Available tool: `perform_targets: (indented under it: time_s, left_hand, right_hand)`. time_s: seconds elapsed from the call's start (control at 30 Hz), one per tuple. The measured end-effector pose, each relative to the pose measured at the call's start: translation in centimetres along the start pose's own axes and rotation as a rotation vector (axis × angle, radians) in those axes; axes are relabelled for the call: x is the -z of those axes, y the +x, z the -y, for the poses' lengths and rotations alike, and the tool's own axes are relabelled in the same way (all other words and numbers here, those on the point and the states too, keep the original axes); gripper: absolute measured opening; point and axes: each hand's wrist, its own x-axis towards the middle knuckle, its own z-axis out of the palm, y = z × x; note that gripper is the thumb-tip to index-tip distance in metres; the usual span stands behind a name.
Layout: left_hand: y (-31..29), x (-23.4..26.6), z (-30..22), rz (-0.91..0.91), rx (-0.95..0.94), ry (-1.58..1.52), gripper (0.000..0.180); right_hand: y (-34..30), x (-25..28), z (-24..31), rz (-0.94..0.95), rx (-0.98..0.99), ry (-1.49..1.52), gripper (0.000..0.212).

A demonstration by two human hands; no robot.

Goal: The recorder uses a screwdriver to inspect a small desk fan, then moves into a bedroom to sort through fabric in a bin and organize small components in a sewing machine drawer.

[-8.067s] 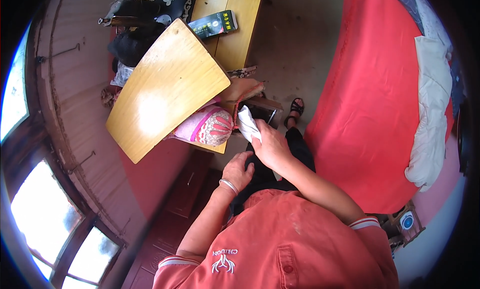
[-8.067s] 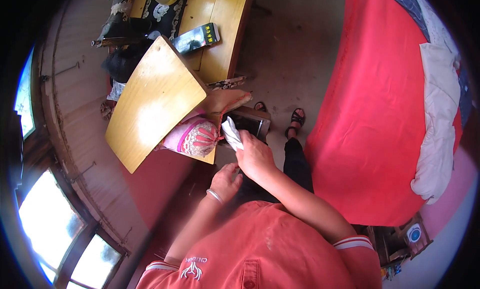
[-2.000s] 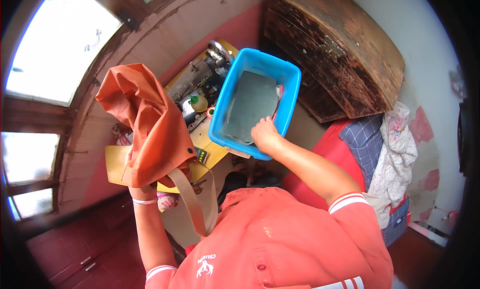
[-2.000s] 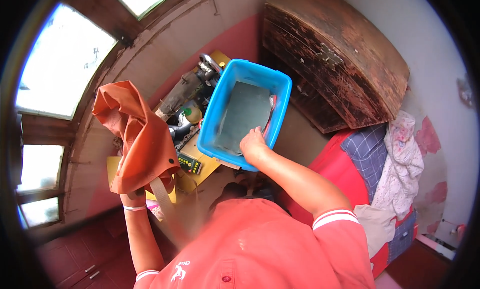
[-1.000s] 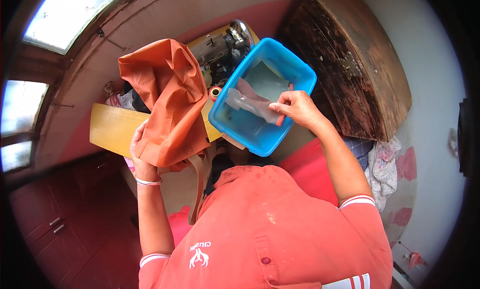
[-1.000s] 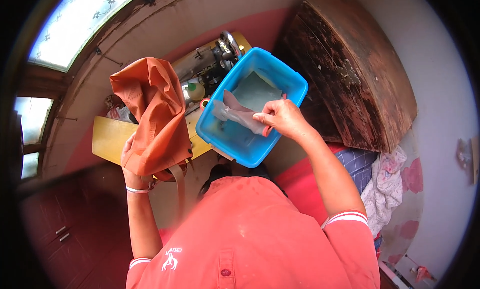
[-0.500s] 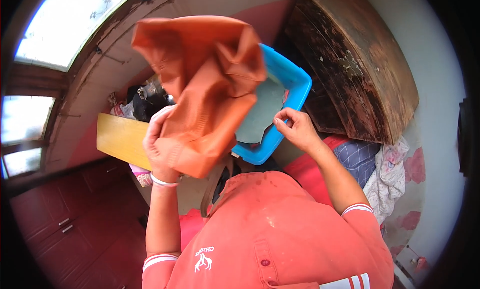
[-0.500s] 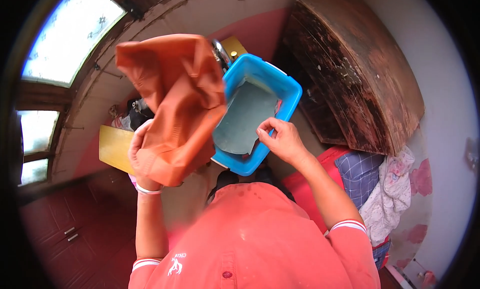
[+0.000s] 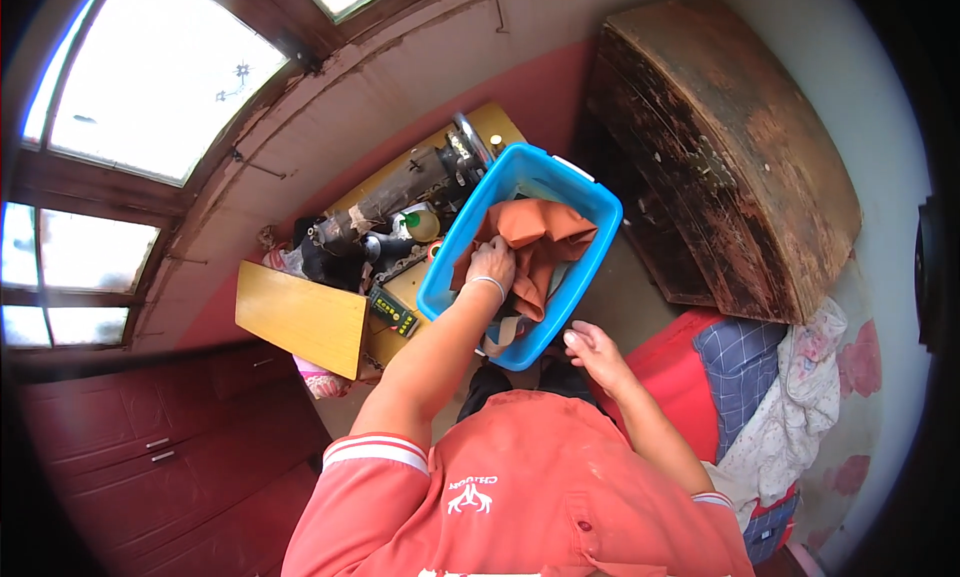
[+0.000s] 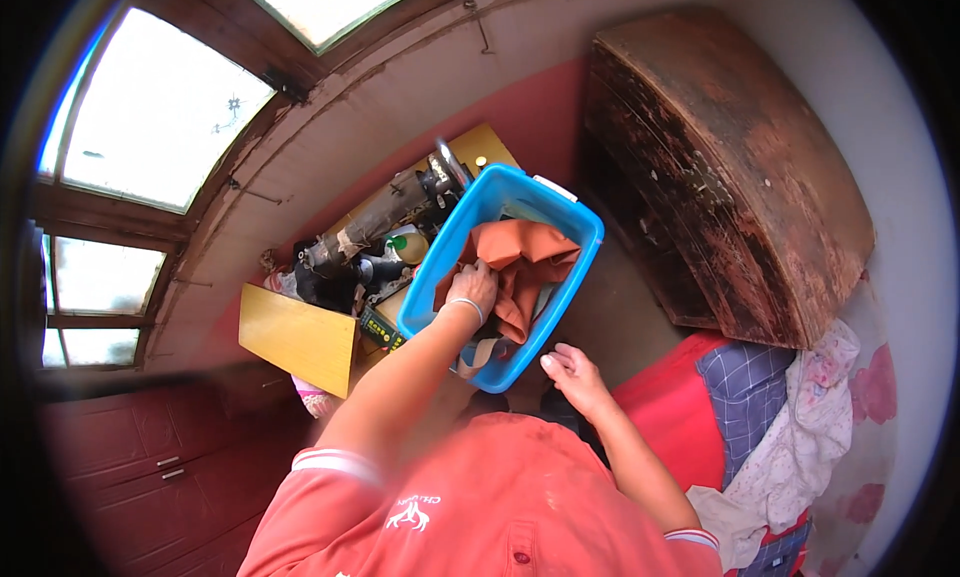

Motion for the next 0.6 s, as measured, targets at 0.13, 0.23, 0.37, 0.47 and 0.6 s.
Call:
perform_targets:
  time_s: [0.13,0.23,0.37,0.47,0.6]
  left_hand:
    - [-2.4,6.3,-0.6,0.353,0.057,-0.316,0.067]
    - [-6.9,8.2,0.6,-0.14,-0.105,-0.488,0.074]
    - [-14.7,9.7,1.2,-0.533,-0.009,-0.71,0.057]
    - [-19.3,7.9,1.1,-0.701,0.171,-0.792,0.046]
    - [-24.1,4.0,0.6,-0.674,0.401,-0.814,0.036]
  right_hand:
    - [1.6,-0.4,4.1,0.08,-0.065,-0.024,0.076]
    - [4.0,-0.3,4.4,0.077,-0.165,-0.003,0.064]
    - [5.5,-0.8,4.4,0.112,-0.157,0.065,0.024]
    - [5.7,-0.3,3.5,0.076,-0.133,0.133,0.013]
    - [3.3,1.7,3.6,0.071,-0.089,0.255,0.007]
